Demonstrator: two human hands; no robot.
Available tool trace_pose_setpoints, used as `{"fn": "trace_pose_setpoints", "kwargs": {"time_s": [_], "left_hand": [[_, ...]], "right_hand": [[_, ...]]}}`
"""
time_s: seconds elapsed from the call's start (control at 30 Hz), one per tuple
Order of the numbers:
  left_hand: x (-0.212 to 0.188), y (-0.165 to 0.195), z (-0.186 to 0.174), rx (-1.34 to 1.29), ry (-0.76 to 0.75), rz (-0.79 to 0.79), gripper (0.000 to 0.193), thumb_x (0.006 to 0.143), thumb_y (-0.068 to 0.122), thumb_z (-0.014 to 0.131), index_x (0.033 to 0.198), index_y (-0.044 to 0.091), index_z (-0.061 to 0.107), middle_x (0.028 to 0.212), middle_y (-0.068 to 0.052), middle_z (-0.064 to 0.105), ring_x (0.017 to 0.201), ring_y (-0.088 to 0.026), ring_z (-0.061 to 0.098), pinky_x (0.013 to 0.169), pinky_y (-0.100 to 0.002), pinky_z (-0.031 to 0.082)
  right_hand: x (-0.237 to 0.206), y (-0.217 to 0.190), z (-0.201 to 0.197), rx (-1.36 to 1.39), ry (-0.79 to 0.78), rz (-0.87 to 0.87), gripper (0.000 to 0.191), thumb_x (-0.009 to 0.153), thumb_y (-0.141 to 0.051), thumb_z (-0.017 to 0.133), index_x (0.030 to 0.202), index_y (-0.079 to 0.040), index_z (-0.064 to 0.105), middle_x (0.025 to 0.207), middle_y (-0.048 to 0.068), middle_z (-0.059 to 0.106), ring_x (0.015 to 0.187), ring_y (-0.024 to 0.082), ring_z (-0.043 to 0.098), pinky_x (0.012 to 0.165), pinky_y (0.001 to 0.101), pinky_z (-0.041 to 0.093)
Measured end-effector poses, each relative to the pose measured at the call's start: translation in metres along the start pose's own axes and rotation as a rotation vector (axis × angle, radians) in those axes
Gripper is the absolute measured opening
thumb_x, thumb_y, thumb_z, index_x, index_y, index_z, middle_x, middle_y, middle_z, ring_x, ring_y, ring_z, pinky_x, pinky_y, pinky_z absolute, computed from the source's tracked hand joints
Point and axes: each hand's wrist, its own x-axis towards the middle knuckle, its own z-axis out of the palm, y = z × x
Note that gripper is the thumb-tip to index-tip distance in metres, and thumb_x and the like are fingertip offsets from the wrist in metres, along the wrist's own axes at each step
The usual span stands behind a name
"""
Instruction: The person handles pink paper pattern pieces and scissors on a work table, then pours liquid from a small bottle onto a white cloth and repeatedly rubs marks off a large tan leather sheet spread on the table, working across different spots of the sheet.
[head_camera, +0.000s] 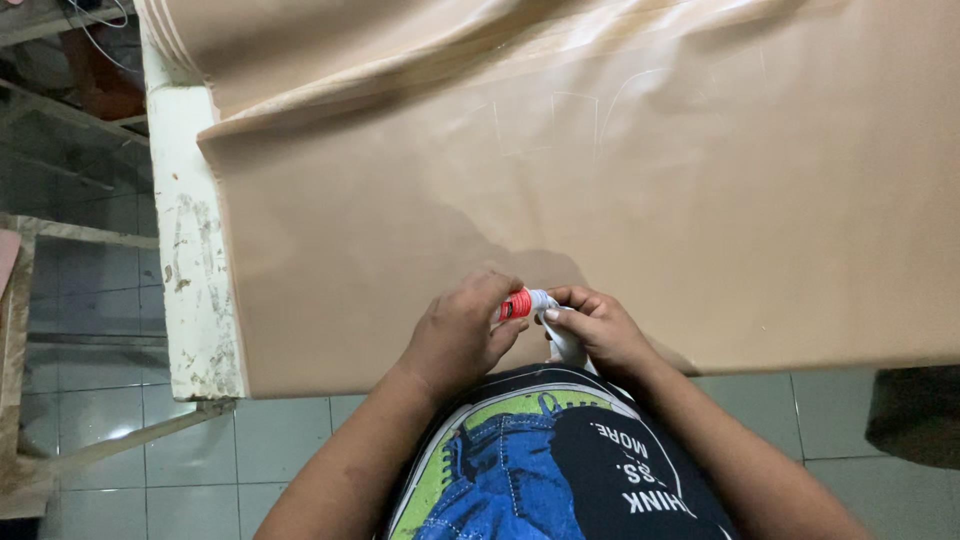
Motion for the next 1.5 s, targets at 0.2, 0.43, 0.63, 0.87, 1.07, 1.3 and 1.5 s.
{"fn": "trace_pose_setpoints", "kwargs": {"time_s": [0.2,0.43,0.63,0.87,1.07,1.3,1.5], "left_hand": [[0.005,-0.005,-0.003,-0.058,0.026,0.036,0.03,0.082,0.018,0.08,0.106,0.006,0.066,0.099,-0.015,0.069,0.09,-0.037,0.069,0.076,-0.044,0.055],[0.008,-0.013,-0.005,-0.126,0.02,-0.041,0.028,0.082,0.019,0.08,0.103,0.006,0.066,0.094,-0.015,0.069,0.086,-0.035,0.07,0.073,-0.043,0.055],[0.009,-0.019,-0.006,-0.051,-0.024,-0.046,0.032,0.082,0.023,0.08,0.107,0.008,0.067,0.101,-0.013,0.069,0.09,-0.035,0.069,0.075,-0.044,0.055],[0.008,-0.025,0.003,0.052,-0.046,0.002,0.032,0.083,0.021,0.079,0.108,0.007,0.065,0.105,-0.012,0.068,0.091,-0.036,0.068,0.077,-0.047,0.053],[0.005,-0.039,0.01,-0.086,0.019,0.024,0.027,0.081,0.019,0.081,0.101,0.006,0.067,0.096,-0.013,0.069,0.087,-0.034,0.069,0.074,-0.043,0.056],[0.004,-0.06,0.017,0.026,0.112,0.178,0.054,0.073,0.019,0.084,0.122,0.005,0.065,0.104,-0.013,0.069,0.098,-0.034,0.064,0.083,-0.046,0.048],[0.006,-0.097,0.031,-0.083,0.272,-0.03,0.044,0.087,0.018,0.08,0.128,0.017,0.064,0.107,-0.007,0.068,0.102,-0.031,0.063,0.093,-0.043,0.051]], "right_hand": [[0.005,-0.003,0.002,-0.029,-0.021,0.024,0.026,0.093,-0.016,0.065,0.116,-0.004,0.07,0.092,0.004,0.073,0.073,0.013,0.067,0.064,0.032,0.058],[0.01,-0.004,0.003,-0.038,-0.058,0.03,0.026,0.096,-0.016,0.065,0.117,-0.004,0.07,0.093,0.002,0.072,0.076,0.01,0.066,0.066,0.0302,0.057],[0.013,-0.006,0.004,-0.056,0.017,0.08,0.026,0.095,-0.016,0.063,0.118,-0.005,0.069,0.093,0.003,0.073,0.073,0.011,0.066,0.065,0.0295,0.056],[0.014,-0.006,0.004,-0.074,0.021,0.081,0.025,0.097,-0.017,0.062,0.115,-0.004,0.072,0.09,0.003,0.073,0.069,0.01,0.065,0.062,0.028,0.055],[0.014,-0.007,0.001,-0.114,0.016,0.052,0.024,0.099,-0.016,0.062,0.114,-0.001,0.071,0.09,0.003,0.073,0.072,0.008,0.065,0.065,0.0263,0.055],[0.007,-0.026,0.008,-0.222,0.007,-0.033,0.024,0.099,-0.015,0.06,0.115,-0.001,0.072,0.09,0.003,0.073,0.073,0.009,0.067,0.065,0.028,0.058],[0.021,-0.084,-0.008,-0.442,0.208,-0.129,0.025,0.093,-0.012,0.063,0.115,-0.002,0.072,0.089,0.004,0.075,0.067,0.013,0.07,0.06,0.0299,0.058]]}}
